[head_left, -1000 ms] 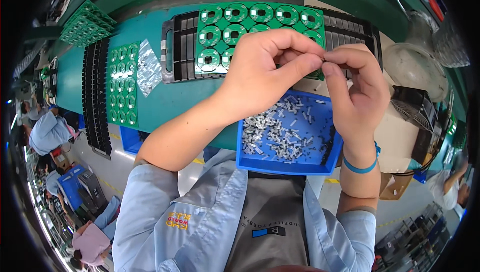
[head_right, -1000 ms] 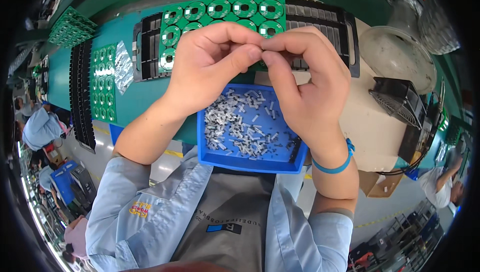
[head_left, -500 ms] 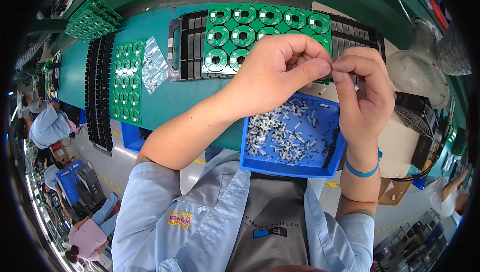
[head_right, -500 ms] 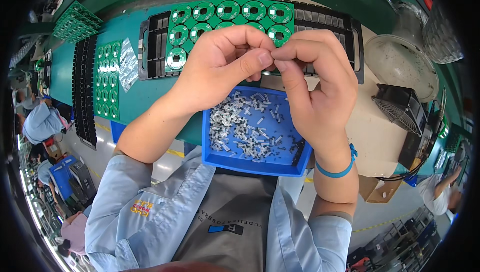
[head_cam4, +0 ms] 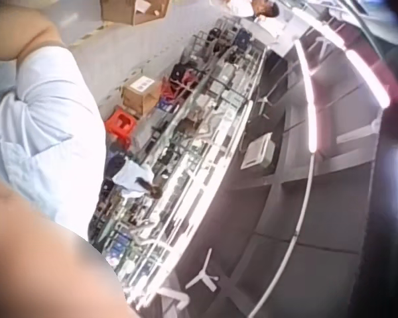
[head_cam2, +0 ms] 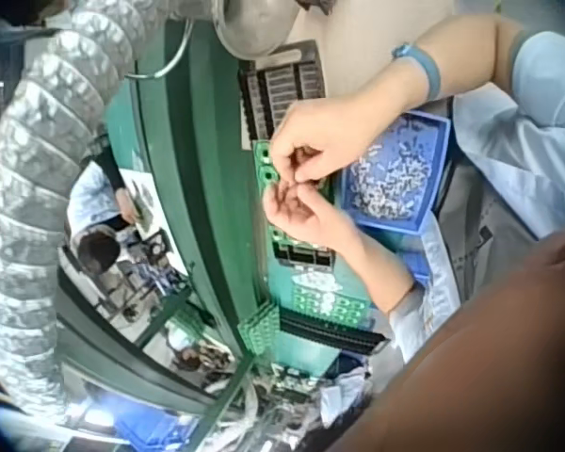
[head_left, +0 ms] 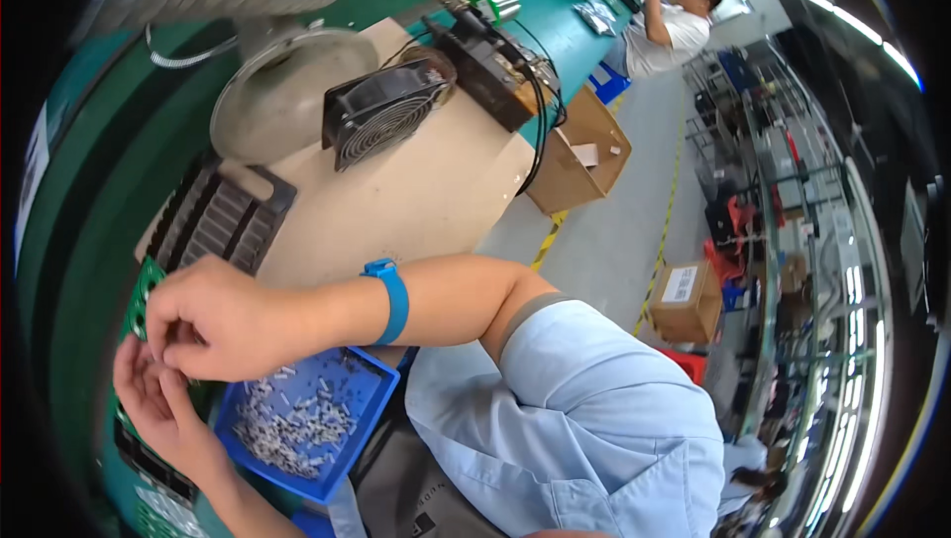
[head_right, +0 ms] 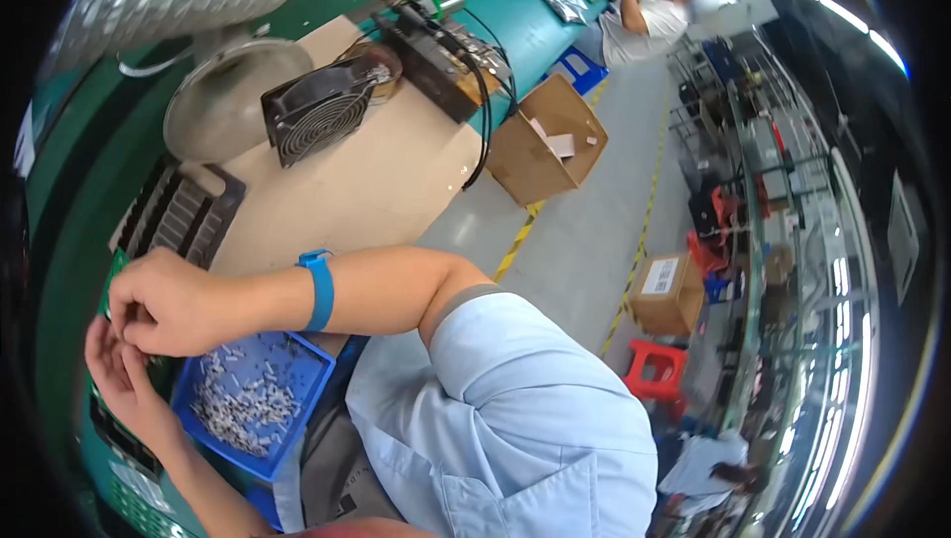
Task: Assembling small electronic components into a mounting tray.
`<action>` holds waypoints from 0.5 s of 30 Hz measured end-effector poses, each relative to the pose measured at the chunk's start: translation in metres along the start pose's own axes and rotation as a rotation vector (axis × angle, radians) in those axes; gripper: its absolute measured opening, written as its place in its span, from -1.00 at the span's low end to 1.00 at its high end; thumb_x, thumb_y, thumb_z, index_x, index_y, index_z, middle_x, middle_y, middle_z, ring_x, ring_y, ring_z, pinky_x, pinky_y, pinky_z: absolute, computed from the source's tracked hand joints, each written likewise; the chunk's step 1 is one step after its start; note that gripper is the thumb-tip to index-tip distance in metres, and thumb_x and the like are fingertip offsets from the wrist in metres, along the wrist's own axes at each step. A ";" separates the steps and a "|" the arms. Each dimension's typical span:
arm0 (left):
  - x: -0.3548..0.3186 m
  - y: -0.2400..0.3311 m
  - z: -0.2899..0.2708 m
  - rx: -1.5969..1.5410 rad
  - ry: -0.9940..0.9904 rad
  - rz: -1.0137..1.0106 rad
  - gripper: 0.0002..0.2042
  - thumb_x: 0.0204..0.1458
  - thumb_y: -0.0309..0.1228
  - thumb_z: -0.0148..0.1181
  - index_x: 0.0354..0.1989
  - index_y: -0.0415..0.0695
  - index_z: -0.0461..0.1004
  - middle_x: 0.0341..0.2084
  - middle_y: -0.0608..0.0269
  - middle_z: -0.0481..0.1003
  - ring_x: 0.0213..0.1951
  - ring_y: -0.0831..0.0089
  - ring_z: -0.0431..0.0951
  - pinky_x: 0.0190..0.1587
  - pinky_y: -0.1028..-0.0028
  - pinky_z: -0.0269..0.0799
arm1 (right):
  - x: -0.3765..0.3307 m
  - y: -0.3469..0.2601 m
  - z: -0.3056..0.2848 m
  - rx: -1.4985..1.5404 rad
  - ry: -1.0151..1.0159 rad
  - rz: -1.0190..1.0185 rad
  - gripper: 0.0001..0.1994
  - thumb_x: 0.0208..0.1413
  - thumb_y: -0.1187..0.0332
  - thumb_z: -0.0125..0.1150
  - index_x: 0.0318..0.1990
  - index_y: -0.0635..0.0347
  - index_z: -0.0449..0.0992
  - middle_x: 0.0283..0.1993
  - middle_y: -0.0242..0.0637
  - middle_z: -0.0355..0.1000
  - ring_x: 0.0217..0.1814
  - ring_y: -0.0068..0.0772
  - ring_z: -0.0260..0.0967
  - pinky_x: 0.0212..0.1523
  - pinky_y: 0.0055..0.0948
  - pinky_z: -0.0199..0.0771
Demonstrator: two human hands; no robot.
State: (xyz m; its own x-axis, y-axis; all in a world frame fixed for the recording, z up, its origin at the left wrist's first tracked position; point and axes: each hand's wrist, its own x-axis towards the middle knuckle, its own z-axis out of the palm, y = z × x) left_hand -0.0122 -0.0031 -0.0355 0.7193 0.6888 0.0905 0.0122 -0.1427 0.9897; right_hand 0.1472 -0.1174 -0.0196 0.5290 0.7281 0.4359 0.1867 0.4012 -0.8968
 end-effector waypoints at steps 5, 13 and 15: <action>-0.001 -0.006 0.002 -0.028 -0.009 0.041 -0.57 0.41 -0.54 0.00 0.43 -0.24 0.29 0.13 0.05 0.51 0.08 0.39 0.54 0.16 0.51 0.45 | -0.003 0.000 -0.006 0.001 -0.045 0.012 -0.91 -0.09 0.63 0.26 -0.41 0.26 0.61 -0.42 -0.29 0.57 -0.51 -0.43 0.44 -0.49 -0.48 0.43; 0.004 -0.017 -0.012 0.067 0.022 0.111 -0.71 0.38 -0.55 0.07 0.23 -0.26 0.45 0.02 0.13 0.53 -0.04 0.43 0.52 0.10 0.52 0.43 | -0.001 -0.002 -0.009 -0.019 -0.051 0.090 -0.80 -0.08 0.64 0.22 -0.24 0.31 0.60 -0.46 -0.28 0.59 -0.51 -0.45 0.52 -0.47 -0.52 0.48; 0.004 -0.012 -0.007 0.122 0.011 0.147 -0.74 0.36 -0.56 0.08 0.17 -0.26 0.48 0.00 0.14 0.53 -0.05 0.43 0.52 0.08 0.52 0.43 | 0.000 -0.001 -0.009 -0.013 -0.059 0.095 -0.79 -0.07 0.64 0.21 -0.22 0.31 0.59 -0.48 -0.30 0.58 -0.53 -0.45 0.50 -0.47 -0.51 0.47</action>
State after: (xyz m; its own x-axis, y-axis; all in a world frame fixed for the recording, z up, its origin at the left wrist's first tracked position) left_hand -0.0145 0.0063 -0.0466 0.7117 0.6621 0.2348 -0.0075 -0.3271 0.9449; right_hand 0.1551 -0.1227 -0.0197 0.4956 0.7941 0.3518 0.1484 0.3217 -0.9351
